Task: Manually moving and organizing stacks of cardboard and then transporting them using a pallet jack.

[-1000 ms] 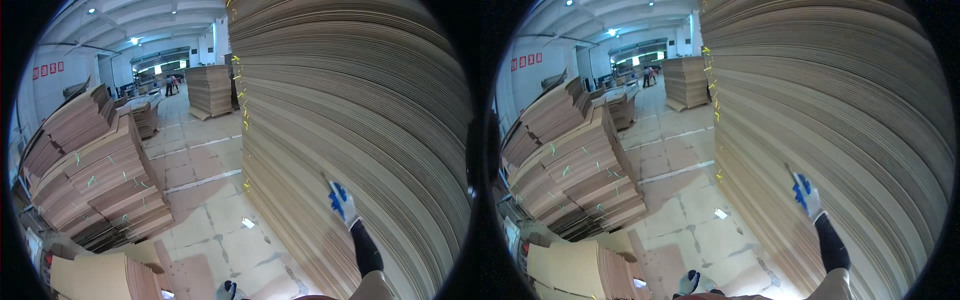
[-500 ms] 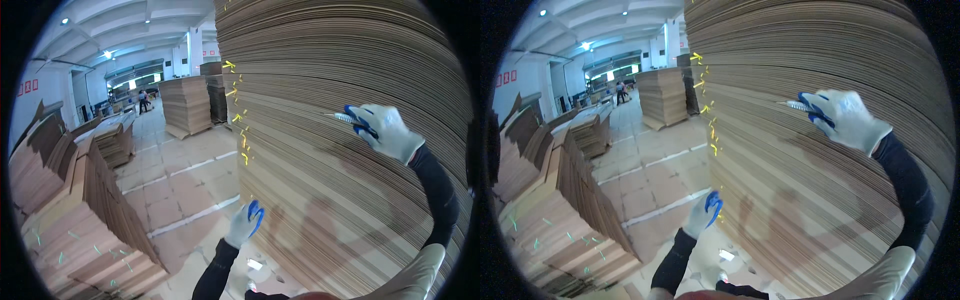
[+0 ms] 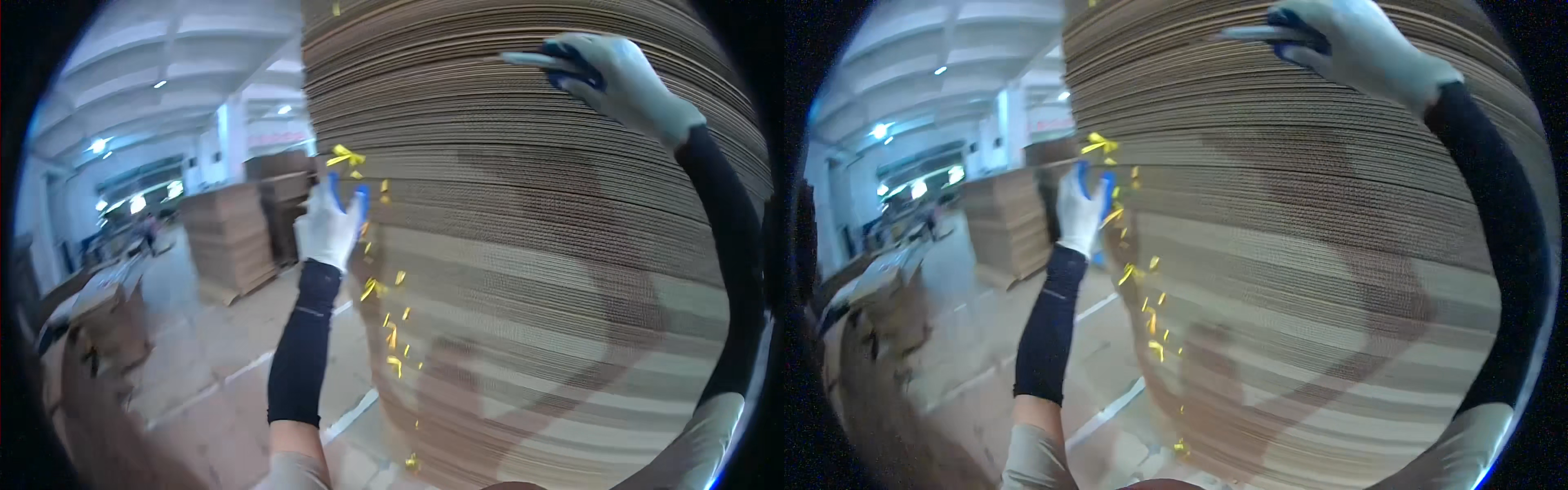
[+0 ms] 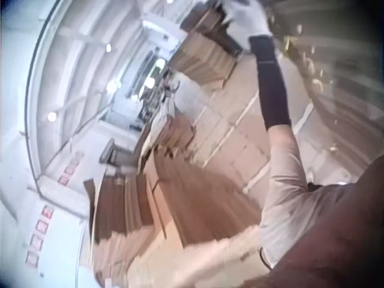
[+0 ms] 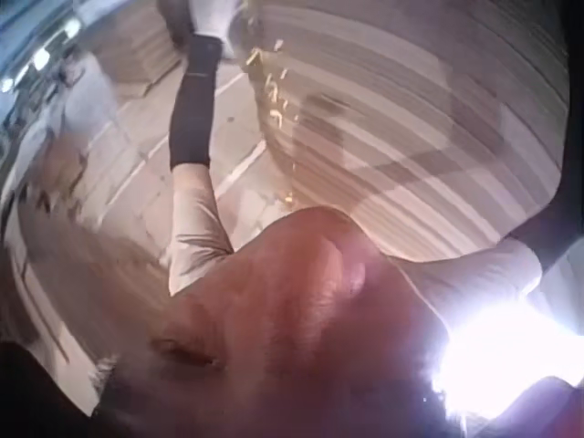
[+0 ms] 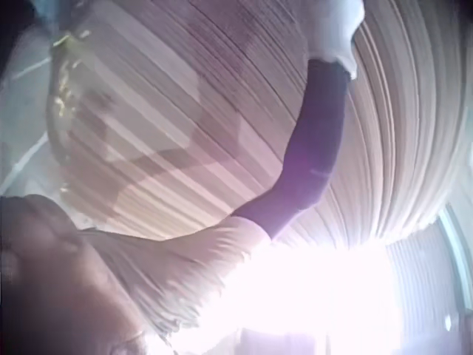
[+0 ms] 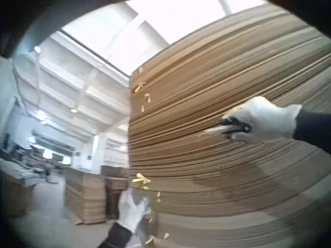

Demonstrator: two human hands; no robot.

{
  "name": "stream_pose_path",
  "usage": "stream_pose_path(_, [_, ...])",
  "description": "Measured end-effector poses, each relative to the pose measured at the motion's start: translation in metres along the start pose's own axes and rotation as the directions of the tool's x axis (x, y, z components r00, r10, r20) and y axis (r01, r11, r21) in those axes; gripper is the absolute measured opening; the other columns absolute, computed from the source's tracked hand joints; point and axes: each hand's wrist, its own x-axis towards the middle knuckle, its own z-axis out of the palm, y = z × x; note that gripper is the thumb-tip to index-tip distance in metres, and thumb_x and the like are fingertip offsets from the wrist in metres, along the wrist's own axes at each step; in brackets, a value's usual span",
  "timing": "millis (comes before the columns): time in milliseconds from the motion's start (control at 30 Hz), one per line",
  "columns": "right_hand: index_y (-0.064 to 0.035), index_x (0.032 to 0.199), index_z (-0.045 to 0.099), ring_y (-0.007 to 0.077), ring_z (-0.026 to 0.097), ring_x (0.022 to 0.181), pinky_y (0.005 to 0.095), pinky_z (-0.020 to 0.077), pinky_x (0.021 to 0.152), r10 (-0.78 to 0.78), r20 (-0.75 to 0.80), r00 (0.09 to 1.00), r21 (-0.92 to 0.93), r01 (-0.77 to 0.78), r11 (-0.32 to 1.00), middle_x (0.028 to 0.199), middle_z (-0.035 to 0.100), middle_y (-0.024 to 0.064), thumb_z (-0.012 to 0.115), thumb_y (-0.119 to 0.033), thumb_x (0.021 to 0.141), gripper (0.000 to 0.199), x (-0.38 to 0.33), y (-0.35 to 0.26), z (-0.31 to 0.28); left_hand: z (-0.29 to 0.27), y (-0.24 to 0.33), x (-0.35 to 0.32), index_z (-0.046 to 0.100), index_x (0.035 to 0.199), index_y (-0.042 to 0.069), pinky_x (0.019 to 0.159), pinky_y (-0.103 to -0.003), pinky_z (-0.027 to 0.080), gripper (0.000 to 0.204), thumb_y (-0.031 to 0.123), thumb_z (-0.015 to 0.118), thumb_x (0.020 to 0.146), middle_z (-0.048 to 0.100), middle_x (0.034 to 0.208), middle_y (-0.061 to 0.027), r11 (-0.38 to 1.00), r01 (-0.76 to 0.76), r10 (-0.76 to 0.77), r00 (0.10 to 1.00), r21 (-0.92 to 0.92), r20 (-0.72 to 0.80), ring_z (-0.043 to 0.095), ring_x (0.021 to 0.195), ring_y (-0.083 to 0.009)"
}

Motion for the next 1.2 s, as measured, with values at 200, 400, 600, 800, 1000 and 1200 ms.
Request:
stream_pose_path(200, [-0.0162,0.091,0.061,0.0231,0.062,0.065,0.0365,0.0487,0.056,0.192,-0.015,0.981,-0.087,-0.193,0.977,0.071,0.062,0.0041,0.058,-0.034,0.08,0.021,0.078,-0.071,0.085,0.073,-0.118,0.098,0.047,0.115,-0.008,0.089,-0.039,0.039,0.057,0.029,0.068,0.077,0.054,0.111,-0.0237,0.91,0.034,-0.098,0.986,-0.413,-0.135,0.052,0.103,-0.0334])
stream_pose_path(400, [-0.0146,0.095,0.057,0.0148,0.06,0.059,0.0304,0.0479,0.047,0.223,0.444,0.868,-0.278,-0.104,0.955,0.073,0.057,0.0002,0.056,-0.038,0.084,0.026,0.118,-0.138,0.079,0.193,-0.195,0.132,0.038,0.128,-0.007,0.102,-0.035,0.031,0.07,0.037,0.064,0.081,0.04,0.132,-0.0232,0.766,0.037,-0.15,0.981,-0.642,-0.123,0.042,0.12,-0.0291])
stream_pose_path(600, [-0.0132,0.094,0.057,0.0149,0.06,0.063,0.0295,0.0484,0.048,0.208,0.414,0.886,-0.317,-0.074,0.946,0.072,0.056,-0.0006,0.056,-0.038,0.085,0.027,0.135,-0.169,0.067,0.178,-0.201,0.13,0.041,0.126,-0.006,0.1,-0.035,0.033,0.072,0.046,0.061,0.08,0.044,0.128,-0.0227,0.856,0.157,-0.127,0.987,-0.493,0.095,0.045,0.117,-0.0319])
stream_pose_path(800, [-0.0139,0.096,0.058,0.0137,0.06,0.063,0.0285,0.0484,0.05,0.314,0.383,0.869,-0.286,-0.212,0.935,0.071,0.056,-0.0014,0.059,-0.038,0.083,0.028,0.135,-0.209,0.029,0.198,-0.217,0.134,0.041,0.126,-0.004,0.102,-0.035,0.031,0.071,0.05,0.055,0.082,0.044,0.129,-0.0227,0.888,0.154,-0.105,0.985,-0.433,0.137,0.042,0.119,-0.0335])
stream_pose_path(1000, [-0.0144,0.096,0.058,0.0125,0.06,0.064,0.0273,0.0486,0.05,0.399,0.422,0.814,-0.375,-0.244,0.894,0.072,0.057,-0.001,0.059,-0.036,0.083,0.025,0.104,-0.212,0.014,0.207,-0.209,0.125,0.034,0.131,-0.003,0.102,-0.034,0.032,0.078,0.053,0.054,0.082,0.044,0.129,-0.0226,0.866,0.162,-0.131,0.986,-0.474,0.099,0.042,0.119,-0.0343])
stream_pose_path(1200, [-0.0186,0.1,0.058,0.0172,0.061,0.069,0.029,0.0492,0.054,0.352,0.351,0.868,-0.46,-0.167,0.872,0.08,0.059,-0.0007,0.062,-0.024,0.078,0.023,0.133,-0.209,0.026,0.228,-0.233,0.124,0.041,0.126,-0.003,0.09,-0.032,0.041,0.053,0.034,0.051,0.088,0.053,0.12,-0.0178,0.274,0.335,-0.081,0.942,-0.901,0.326,0.053,0.106,-0.025])
